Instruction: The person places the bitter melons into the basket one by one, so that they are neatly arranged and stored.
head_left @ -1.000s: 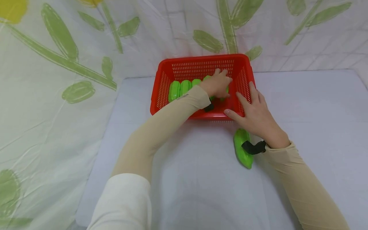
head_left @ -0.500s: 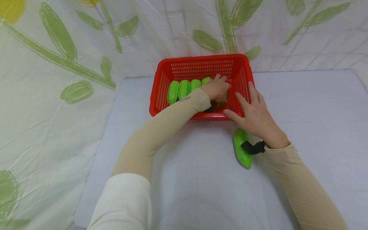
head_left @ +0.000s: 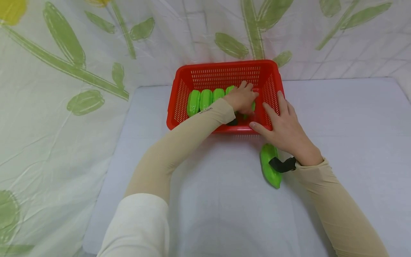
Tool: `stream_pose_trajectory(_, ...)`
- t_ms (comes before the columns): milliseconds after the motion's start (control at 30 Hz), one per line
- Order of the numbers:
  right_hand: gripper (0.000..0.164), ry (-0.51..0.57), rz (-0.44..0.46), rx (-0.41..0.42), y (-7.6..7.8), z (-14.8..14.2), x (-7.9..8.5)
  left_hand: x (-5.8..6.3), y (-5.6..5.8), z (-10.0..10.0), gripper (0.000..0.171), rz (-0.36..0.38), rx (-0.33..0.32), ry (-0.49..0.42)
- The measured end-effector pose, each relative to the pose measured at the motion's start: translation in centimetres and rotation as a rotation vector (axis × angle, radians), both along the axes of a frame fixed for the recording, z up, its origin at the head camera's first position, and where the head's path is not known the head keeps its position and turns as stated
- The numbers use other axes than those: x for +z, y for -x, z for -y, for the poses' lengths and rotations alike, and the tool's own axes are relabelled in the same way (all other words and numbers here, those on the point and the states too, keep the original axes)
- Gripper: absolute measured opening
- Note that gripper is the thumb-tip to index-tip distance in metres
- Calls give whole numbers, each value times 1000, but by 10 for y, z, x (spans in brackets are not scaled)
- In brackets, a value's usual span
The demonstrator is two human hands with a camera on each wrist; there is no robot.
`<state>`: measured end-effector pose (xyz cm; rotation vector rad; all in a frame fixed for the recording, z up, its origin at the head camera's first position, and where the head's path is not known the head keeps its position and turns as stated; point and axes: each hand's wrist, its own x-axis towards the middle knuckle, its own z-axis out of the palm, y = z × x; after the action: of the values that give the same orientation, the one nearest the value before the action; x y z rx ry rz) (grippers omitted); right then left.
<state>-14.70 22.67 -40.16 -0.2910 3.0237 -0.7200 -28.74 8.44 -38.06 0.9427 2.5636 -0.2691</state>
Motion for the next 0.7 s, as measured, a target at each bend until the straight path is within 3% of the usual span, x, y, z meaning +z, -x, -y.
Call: stream_pose_trajectory(700,90,-2,-4,-5,0,0,-1,3,-2,0,79,-18,6,32)
